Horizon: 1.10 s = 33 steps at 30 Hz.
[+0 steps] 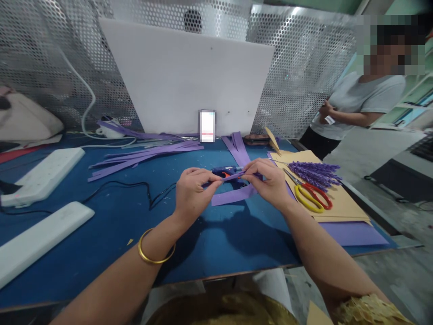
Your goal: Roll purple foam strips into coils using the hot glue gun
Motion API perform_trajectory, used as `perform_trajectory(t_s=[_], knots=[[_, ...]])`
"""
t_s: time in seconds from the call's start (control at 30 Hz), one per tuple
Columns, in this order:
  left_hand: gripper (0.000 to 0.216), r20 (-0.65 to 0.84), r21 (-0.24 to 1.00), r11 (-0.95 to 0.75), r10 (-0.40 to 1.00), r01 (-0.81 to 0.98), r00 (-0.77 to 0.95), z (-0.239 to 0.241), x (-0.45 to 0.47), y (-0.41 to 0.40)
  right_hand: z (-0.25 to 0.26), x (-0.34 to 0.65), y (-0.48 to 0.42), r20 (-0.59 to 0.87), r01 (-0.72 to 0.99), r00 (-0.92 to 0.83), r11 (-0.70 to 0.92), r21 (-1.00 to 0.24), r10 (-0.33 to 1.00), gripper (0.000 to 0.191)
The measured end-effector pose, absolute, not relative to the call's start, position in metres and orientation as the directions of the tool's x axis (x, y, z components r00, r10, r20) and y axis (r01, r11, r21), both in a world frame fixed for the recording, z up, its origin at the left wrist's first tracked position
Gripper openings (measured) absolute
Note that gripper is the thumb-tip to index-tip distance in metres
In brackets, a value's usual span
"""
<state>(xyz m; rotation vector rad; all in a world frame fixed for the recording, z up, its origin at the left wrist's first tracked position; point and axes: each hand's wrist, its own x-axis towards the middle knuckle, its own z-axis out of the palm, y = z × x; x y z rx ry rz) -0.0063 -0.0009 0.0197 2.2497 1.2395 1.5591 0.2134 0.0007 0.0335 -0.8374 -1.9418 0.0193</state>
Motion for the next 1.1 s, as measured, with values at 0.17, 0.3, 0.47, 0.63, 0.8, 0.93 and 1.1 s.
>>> perform_trajectory(t_s=[0.17, 0.3, 0.47, 0.63, 0.8, 0.93, 1.1], knots=[[0.010, 0.684, 0.572, -0.610, 0.724, 0.548, 0.091, 0.021, -0.007, -0.001, 0.035, 0.213, 0.000, 0.772, 0.549, -0.246, 0.740, -0.388, 0.587, 0.019], [0.009, 0.663, 0.600, -0.584, 0.745, 0.547, 0.069, 0.020, -0.008, 0.002, 0.037, 0.214, 0.000, 0.773, 0.564, -0.204, 0.718, -0.409, 0.601, 0.021], [0.007, 0.633, 0.646, -0.564, 0.773, 0.515, 0.052, 0.018, -0.009, 0.004, 0.036, 0.213, 0.000, 0.771, 0.549, -0.208, 0.724, -0.417, 0.602, 0.021], [0.009, 0.634, 0.637, -0.586, 0.768, 0.501, 0.093, 0.018, -0.009, 0.003, 0.030, 0.212, 0.003, 0.779, 0.529, -0.235, 0.749, -0.400, 0.582, 0.018], [0.010, 0.633, 0.655, -0.592, 0.769, 0.470, 0.088, 0.019, -0.008, 0.003, 0.025, 0.212, 0.004, 0.766, 0.540, -0.236, 0.736, -0.408, 0.598, 0.017], [0.009, 0.638, 0.654, -0.595, 0.766, 0.467, 0.084, 0.020, -0.007, 0.000, 0.024, 0.211, 0.005, 0.764, 0.531, -0.234, 0.737, -0.417, 0.601, 0.017], [0.004, 0.615, 0.708, -0.575, 0.787, 0.409, 0.041, 0.021, -0.006, -0.002, 0.024, 0.209, 0.003, 0.769, 0.517, -0.216, 0.739, -0.433, 0.602, 0.018]])
